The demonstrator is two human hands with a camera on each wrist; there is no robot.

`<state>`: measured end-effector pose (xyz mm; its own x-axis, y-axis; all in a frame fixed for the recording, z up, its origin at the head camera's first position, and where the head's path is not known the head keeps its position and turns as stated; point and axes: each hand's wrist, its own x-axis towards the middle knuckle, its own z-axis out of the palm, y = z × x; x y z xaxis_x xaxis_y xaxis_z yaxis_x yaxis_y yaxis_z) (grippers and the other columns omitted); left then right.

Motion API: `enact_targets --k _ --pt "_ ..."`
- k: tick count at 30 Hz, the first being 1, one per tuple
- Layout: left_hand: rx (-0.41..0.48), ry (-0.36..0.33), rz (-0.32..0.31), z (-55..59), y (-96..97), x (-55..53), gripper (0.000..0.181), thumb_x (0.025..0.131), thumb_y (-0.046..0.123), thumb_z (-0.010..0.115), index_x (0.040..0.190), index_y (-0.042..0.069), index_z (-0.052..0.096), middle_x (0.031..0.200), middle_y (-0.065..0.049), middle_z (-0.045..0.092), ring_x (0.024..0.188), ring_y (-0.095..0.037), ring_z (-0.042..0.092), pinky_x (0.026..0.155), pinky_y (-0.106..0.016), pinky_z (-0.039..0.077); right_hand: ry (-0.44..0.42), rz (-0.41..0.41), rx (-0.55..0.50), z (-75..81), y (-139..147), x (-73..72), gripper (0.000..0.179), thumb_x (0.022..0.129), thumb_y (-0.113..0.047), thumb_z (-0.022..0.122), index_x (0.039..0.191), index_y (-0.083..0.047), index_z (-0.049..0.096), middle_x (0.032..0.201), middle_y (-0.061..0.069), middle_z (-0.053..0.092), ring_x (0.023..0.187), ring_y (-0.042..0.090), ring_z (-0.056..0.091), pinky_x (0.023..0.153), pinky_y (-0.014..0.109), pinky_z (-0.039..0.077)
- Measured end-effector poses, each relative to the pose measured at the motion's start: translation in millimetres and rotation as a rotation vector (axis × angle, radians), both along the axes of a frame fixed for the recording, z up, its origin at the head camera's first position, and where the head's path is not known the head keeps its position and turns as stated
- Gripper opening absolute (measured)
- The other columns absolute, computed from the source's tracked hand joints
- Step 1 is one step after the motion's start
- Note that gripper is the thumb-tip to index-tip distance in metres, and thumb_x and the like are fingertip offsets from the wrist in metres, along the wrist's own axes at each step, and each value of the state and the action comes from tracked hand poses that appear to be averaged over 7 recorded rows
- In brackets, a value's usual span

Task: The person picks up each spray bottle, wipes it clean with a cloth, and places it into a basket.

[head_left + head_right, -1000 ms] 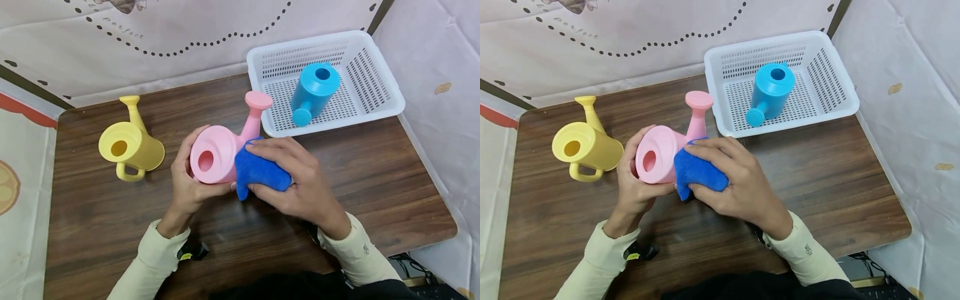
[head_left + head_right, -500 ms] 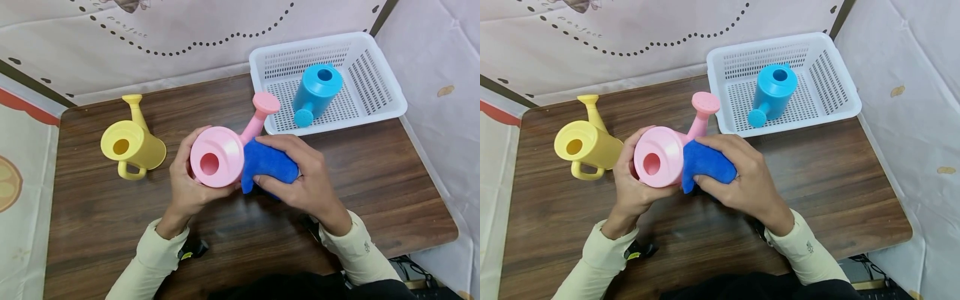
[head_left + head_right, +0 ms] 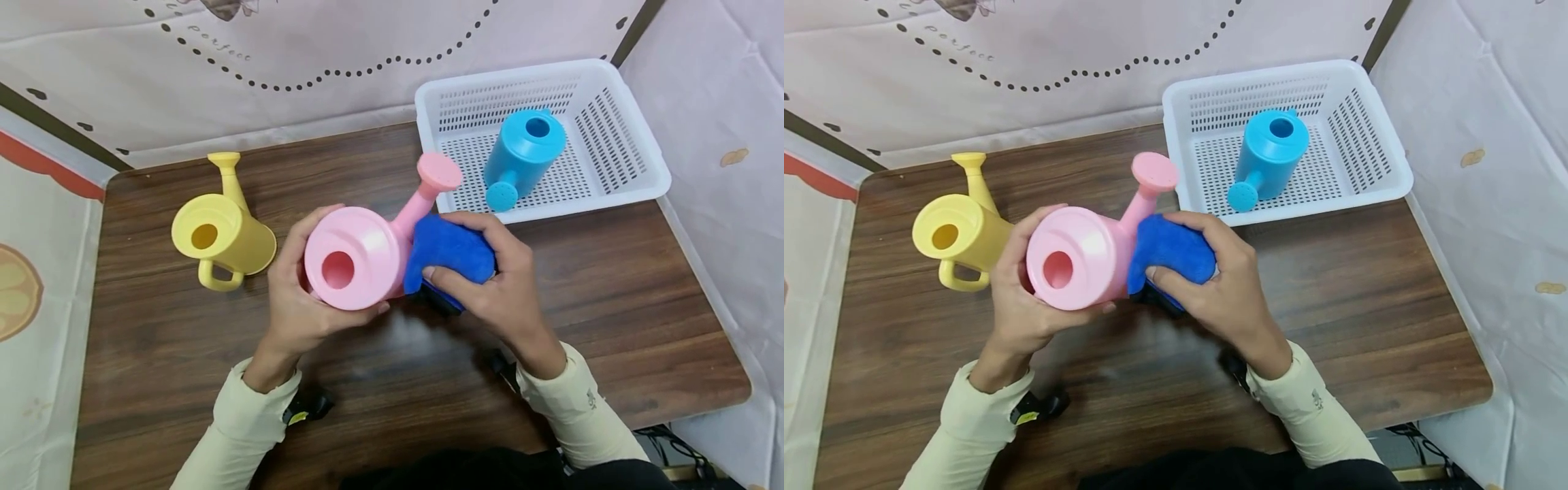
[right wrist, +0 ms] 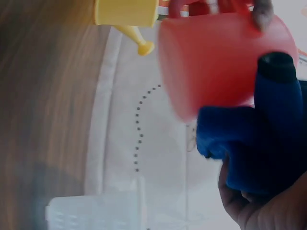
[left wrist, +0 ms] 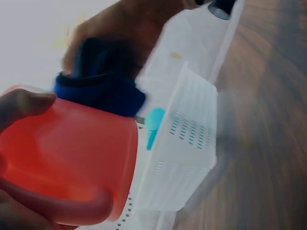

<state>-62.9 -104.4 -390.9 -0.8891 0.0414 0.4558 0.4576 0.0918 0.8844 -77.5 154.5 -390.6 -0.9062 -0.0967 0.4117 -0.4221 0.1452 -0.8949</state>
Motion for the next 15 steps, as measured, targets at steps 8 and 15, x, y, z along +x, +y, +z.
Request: enact_targets --k 8,15 --pt "-0.026 -0.014 0.042 -7.0 3.0 4.9 0.116 0.049 0.002 0.11 0.153 -0.002 0.061 0.146 -0.009 0.073 0.133 -0.027 0.066 0.114 -0.035 0.054 0.03 -0.016 -0.034 2.5 -6 -1.9 0.054 0.083 -0.003 0.091 0.134 0.0 0.074 0.136 0.017 0.079 0.12 0.028 0.072 0.1 0.043 0.061" --pt "0.045 -0.048 -0.027 3.7 -11.2 -1.7 0.115 0.053 0.012 0.114 0.154 -0.003 0.062 0.145 -0.009 0.075 0.133 -0.028 0.067 0.114 -0.035 0.055 -0.163 0.112 0.025 -3.6 7 -1.6 0.052 0.084 -0.002 0.09 0.135 -0.008 0.079 0.134 0.011 0.081 0.118 0.031 0.074 0.094 0.045 0.064"
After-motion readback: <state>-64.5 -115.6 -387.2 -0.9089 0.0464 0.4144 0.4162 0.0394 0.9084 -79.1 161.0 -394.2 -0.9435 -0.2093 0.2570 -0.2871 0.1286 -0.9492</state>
